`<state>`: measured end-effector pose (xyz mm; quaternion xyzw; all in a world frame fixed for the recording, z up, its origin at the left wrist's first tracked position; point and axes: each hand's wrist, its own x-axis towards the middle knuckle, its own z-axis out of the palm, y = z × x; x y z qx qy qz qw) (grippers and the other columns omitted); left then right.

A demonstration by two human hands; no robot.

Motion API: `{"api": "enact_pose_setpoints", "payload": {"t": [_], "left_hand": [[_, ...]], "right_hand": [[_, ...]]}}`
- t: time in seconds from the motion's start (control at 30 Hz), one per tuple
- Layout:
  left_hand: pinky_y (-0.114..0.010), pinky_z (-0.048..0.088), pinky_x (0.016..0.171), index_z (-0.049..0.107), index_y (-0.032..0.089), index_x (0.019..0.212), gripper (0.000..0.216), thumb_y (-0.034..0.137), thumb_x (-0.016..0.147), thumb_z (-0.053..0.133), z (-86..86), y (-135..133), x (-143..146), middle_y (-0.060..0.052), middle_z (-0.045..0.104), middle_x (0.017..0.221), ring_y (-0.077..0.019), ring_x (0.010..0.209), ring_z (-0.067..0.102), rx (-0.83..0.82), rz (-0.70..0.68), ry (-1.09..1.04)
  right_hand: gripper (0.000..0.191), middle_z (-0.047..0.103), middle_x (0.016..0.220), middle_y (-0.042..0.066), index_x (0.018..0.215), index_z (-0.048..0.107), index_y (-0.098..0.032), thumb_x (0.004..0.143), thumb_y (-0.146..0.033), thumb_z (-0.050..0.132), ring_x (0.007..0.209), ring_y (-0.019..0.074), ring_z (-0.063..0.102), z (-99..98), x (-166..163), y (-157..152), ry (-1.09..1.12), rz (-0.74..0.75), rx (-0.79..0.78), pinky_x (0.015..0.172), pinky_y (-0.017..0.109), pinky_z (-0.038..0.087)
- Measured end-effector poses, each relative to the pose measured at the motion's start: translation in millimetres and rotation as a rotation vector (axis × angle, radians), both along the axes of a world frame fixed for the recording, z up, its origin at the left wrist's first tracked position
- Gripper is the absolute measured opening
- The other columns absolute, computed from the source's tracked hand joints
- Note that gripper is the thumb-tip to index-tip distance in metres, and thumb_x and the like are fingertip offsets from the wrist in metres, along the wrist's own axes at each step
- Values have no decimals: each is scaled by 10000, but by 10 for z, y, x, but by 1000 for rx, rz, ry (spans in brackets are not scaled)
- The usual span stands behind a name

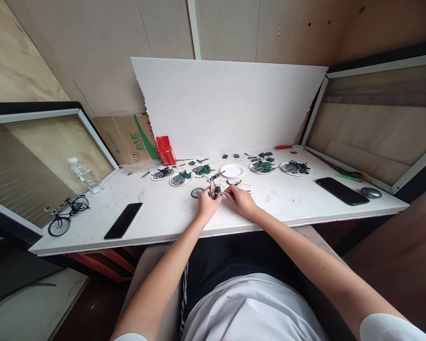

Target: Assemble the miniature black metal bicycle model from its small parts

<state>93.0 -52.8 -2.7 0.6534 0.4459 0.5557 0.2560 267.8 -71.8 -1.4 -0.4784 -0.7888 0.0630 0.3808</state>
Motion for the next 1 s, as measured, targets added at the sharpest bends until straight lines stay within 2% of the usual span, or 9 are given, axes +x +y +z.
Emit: {"api": "enact_pose_setpoints", "payload": {"t": [0.17,0.3,0.4,0.53,0.63,0.8,1.0], "left_hand": [[-412,602,948,717,154,1095,317,127,780,725,-28,14,-2,-126,789,1086,-261,1010,767,26,-12,26],[-418,598,958,715,147,1096,304,116,793,701,-37,18,4,-137,787,1092,-267,1024,767,39,-21,28],[-424,601,954,714,144,1105,309,122,798,694,-26,7,8,-144,784,1101,-270,1020,767,43,-27,32],[-410,602,960,717,152,1101,315,116,789,695,-21,5,7,-135,787,1094,-259,1021,764,42,-27,22],[-412,604,956,717,155,1108,323,125,787,702,-38,24,-1,-135,783,1102,-261,1019,762,40,-2,23],[-410,589,984,721,140,1105,321,127,784,722,-57,50,-14,-150,782,1076,-279,1036,757,46,34,23],[-421,592,974,716,160,1103,310,144,794,708,-42,35,-7,-135,784,1088,-264,1028,758,46,16,20]], "right_hand": [[309,693,735,40,884,556,-220,1062,-451,456,616,203,622,11,1,15,-58,-106,-12,586,267,326],[362,648,679,37,815,523,-223,1071,-449,402,589,198,583,35,-13,-3,-77,-123,-22,576,271,294],[307,667,729,40,908,540,-223,1067,-420,368,612,199,589,61,-23,-35,-39,-101,-49,584,270,303],[144,699,837,48,1056,510,-217,971,-329,475,673,212,614,51,-22,-43,8,-75,-54,610,274,354],[135,696,879,60,1050,480,-218,949,-307,463,700,220,620,14,-9,-19,6,-23,-39,610,284,377],[134,695,926,68,1021,453,-228,1004,-357,418,721,210,630,-21,8,7,56,67,-17,628,291,407],[256,696,851,41,909,468,-239,1042,-452,420,685,198,614,0,15,13,90,27,-44,615,276,373]]}}
